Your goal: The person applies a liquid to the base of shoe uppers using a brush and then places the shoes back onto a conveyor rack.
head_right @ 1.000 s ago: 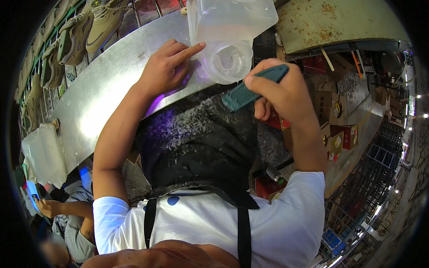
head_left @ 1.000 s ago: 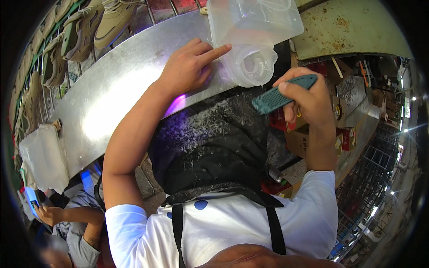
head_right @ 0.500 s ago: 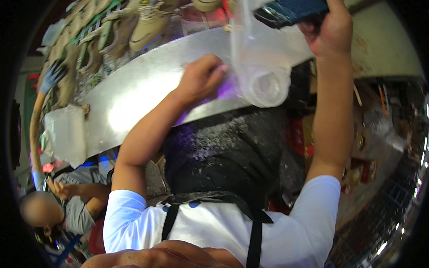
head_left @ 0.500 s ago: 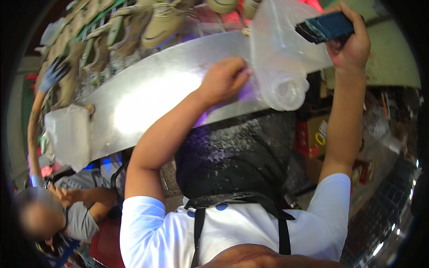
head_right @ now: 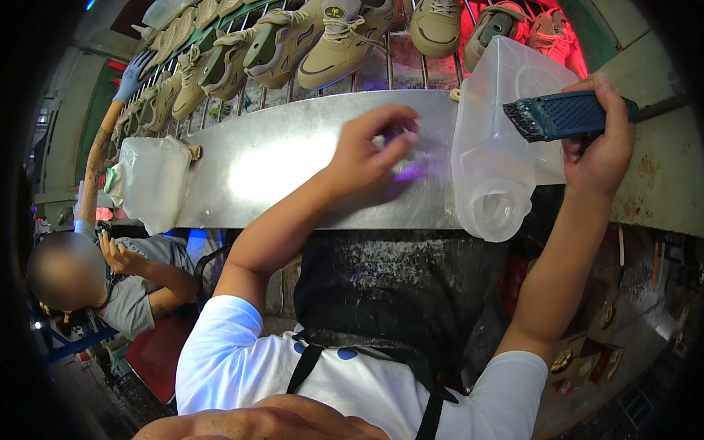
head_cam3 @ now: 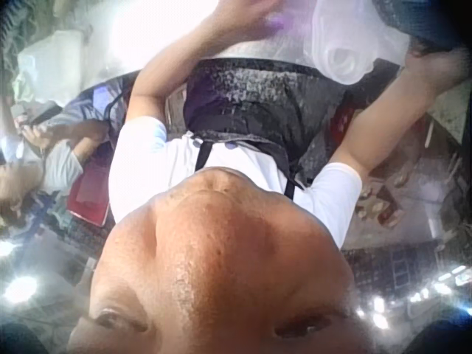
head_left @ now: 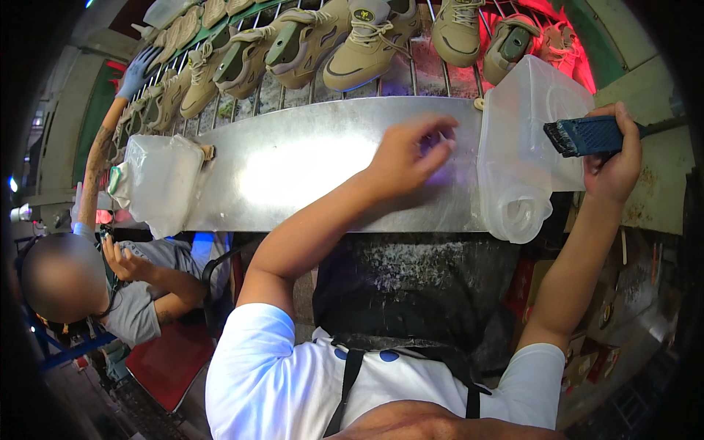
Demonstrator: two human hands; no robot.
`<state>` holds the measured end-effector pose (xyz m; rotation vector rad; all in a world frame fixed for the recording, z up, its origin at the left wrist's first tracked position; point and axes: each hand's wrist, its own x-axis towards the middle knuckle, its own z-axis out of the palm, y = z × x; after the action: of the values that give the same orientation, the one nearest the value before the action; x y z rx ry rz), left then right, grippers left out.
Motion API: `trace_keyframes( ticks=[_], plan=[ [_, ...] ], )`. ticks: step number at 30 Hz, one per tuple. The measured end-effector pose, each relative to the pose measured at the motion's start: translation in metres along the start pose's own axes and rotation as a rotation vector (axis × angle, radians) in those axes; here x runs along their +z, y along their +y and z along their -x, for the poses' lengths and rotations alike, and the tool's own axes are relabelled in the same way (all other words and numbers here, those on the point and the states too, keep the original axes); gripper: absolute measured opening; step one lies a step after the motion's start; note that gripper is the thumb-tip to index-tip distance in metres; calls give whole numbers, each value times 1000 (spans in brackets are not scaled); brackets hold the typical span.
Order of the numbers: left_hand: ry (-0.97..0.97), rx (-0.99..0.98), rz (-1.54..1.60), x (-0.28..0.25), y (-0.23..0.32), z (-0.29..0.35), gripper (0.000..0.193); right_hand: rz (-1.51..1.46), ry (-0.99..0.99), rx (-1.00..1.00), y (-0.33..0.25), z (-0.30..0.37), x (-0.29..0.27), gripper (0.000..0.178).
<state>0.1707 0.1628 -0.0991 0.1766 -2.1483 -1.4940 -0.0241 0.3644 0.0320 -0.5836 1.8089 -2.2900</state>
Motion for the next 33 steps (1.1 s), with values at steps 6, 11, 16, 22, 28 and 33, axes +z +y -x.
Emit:
trace_keyframes(
  ticks=[6,11,16,22,28,33],
  plan=[
    [342,-17,272,-112,7,-31,6,25,-16,3,-5,0,3,37],
    [611,-108,434,-243,-27,-40,16,28,23,11,-5,3,10,37],
    [356,-55,1007,-223,12,-21,26,23,48,20,-4,2,8,36],
    [201,-13,1034,-183,44,-9,40,48,58,38,-2,2,5,36],
    [250,-34,572,-165,40,-10,33,57,57,17,-2,1,7,36],
    [212,115,-778,-177,7,-16,35,45,28,12,-1,1,7,34]
  ],
)
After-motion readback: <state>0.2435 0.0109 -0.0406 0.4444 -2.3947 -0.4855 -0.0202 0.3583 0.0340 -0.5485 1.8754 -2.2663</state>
